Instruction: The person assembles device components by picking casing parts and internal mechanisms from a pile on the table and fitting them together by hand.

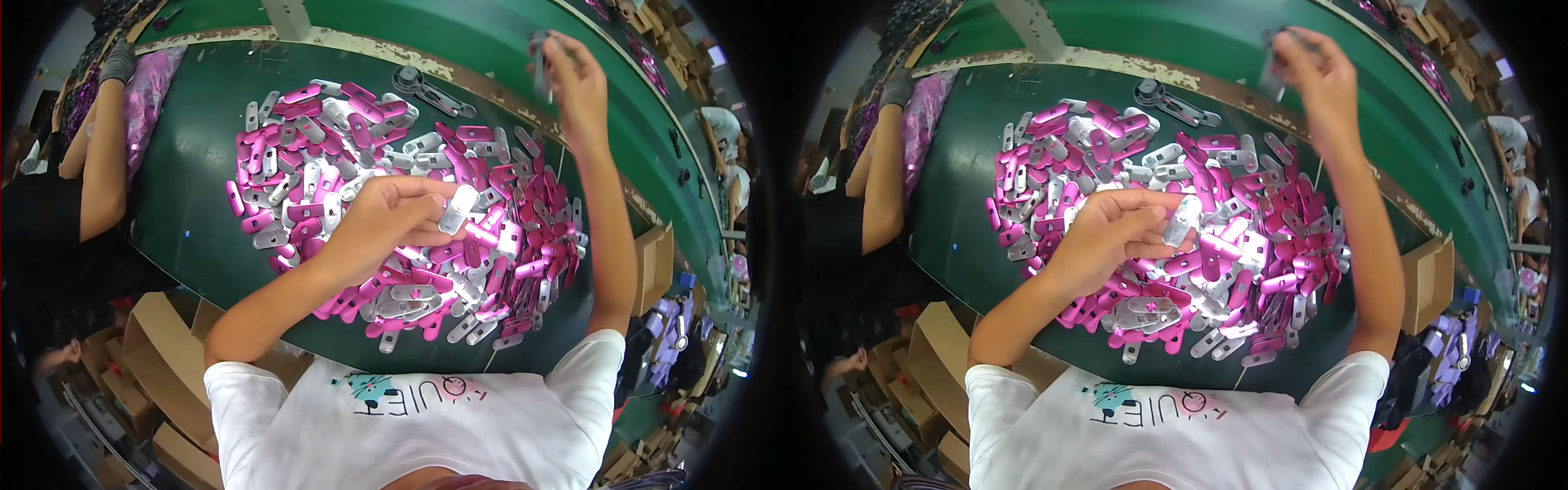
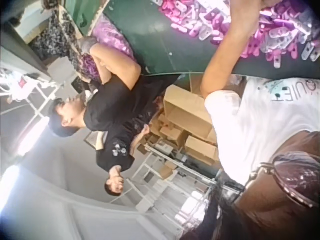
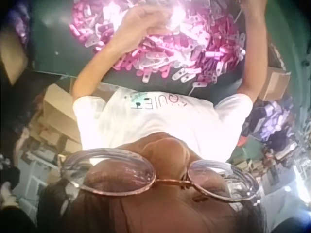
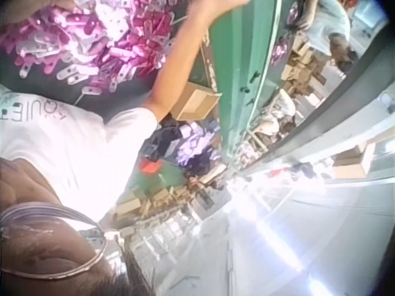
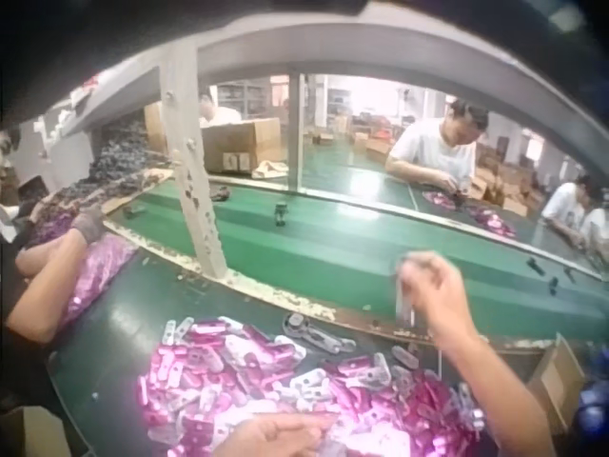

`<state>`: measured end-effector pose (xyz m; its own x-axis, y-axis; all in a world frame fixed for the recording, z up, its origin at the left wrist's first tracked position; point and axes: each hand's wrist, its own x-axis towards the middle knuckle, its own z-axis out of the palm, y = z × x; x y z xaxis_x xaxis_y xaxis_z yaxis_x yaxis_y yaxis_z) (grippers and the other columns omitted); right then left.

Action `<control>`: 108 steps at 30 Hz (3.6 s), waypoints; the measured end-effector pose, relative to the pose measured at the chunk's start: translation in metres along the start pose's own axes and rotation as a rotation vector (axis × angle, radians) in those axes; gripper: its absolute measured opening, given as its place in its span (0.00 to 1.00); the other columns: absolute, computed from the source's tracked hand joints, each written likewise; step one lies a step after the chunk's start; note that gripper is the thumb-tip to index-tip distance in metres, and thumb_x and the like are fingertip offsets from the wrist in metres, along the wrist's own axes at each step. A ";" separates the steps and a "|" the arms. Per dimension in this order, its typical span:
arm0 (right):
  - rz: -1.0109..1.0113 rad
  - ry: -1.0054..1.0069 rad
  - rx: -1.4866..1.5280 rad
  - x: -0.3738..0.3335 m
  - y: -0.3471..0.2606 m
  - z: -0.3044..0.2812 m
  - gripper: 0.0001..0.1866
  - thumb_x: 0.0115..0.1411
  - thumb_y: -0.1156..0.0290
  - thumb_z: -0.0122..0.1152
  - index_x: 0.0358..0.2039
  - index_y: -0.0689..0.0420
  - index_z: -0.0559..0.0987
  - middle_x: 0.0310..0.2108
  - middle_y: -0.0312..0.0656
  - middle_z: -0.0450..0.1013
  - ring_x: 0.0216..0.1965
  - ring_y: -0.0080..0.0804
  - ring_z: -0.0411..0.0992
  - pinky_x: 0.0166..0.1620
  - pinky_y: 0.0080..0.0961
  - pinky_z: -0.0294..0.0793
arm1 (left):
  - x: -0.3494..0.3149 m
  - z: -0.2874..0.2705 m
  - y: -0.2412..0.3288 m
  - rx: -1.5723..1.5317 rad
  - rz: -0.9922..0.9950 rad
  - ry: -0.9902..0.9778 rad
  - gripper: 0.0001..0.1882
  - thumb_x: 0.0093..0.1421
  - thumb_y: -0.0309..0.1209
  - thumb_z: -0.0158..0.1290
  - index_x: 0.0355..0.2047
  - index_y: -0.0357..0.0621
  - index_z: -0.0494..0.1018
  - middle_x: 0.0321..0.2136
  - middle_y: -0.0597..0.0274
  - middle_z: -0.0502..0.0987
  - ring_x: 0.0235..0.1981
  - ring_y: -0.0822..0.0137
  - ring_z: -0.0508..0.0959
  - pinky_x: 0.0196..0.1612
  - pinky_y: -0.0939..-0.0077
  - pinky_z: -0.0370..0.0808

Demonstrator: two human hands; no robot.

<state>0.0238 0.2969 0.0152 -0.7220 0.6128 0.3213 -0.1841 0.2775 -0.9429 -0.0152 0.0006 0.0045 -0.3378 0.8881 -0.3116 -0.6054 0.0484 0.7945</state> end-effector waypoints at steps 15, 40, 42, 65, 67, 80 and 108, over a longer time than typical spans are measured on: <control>0.159 -0.132 0.144 -0.127 -0.027 0.058 0.18 0.52 0.75 0.68 0.37 0.60 0.67 0.32 0.35 0.70 0.34 0.16 0.70 0.37 0.15 0.69 | 0.001 0.004 -0.012 -0.073 -0.066 0.067 0.16 0.63 0.26 0.48 0.49 0.28 0.69 0.39 0.50 0.78 0.39 0.63 0.81 0.42 0.71 0.81; 0.612 -0.326 0.465 -0.123 -0.031 0.052 0.20 0.55 0.76 0.65 0.46 0.57 0.68 0.34 0.37 0.73 0.33 0.20 0.73 0.35 0.16 0.73 | 0.004 0.004 -0.026 0.302 0.292 0.097 0.14 0.61 0.26 0.53 0.45 0.30 0.68 0.36 0.55 0.78 0.36 0.72 0.78 0.37 0.79 0.77; 0.673 -0.394 0.445 -0.115 -0.039 0.041 0.20 0.53 0.77 0.66 0.45 0.59 0.70 0.34 0.37 0.74 0.34 0.20 0.73 0.36 0.18 0.74 | 0.004 0.002 -0.025 0.385 0.343 0.093 0.15 0.62 0.25 0.52 0.47 0.32 0.65 0.34 0.55 0.78 0.35 0.72 0.78 0.37 0.79 0.75; -1.225 -0.415 -0.583 -0.142 -0.050 0.046 0.11 0.46 0.77 0.66 0.33 0.57 0.78 0.33 0.45 0.73 0.34 0.38 0.73 0.40 0.32 0.74 | 0.003 0.006 -0.014 -0.172 0.022 -0.297 0.24 0.69 0.44 0.40 0.56 0.40 0.64 0.50 0.60 0.71 0.48 0.73 0.71 0.50 0.78 0.71; -1.256 -0.499 -0.657 -0.135 -0.044 0.048 0.14 0.42 0.78 0.66 0.33 0.53 0.79 0.36 0.44 0.74 0.38 0.36 0.73 0.43 0.34 0.74 | 0.000 0.004 -0.015 -0.039 0.073 -0.166 0.22 0.69 0.42 0.40 0.54 0.39 0.66 0.43 0.65 0.74 0.42 0.77 0.73 0.44 0.82 0.72; 0.441 -0.637 0.490 -0.134 -0.060 0.062 0.24 0.61 0.81 0.52 0.58 0.65 0.63 0.42 0.44 0.70 0.28 0.25 0.73 0.34 0.21 0.75 | 0.000 0.004 -0.019 0.238 0.296 -0.165 0.17 0.70 0.37 0.36 0.45 0.37 0.68 0.26 0.65 0.73 0.35 0.76 0.71 0.39 0.77 0.69; 0.236 -0.367 0.364 -0.150 -0.042 0.066 0.11 0.62 0.79 0.54 0.44 0.69 0.73 0.43 0.46 0.73 0.41 0.25 0.74 0.45 0.19 0.75 | -0.005 0.015 -0.017 0.744 0.388 -0.026 0.13 0.68 0.32 0.38 0.43 0.32 0.62 0.16 0.56 0.73 0.17 0.61 0.75 0.22 0.69 0.69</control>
<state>0.0957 0.1448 0.0009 -0.9440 0.3118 0.1081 -0.1609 -0.1488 -0.9757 0.0077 0.0016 0.0001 -0.4017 0.9138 0.0597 0.1869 0.0180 0.9822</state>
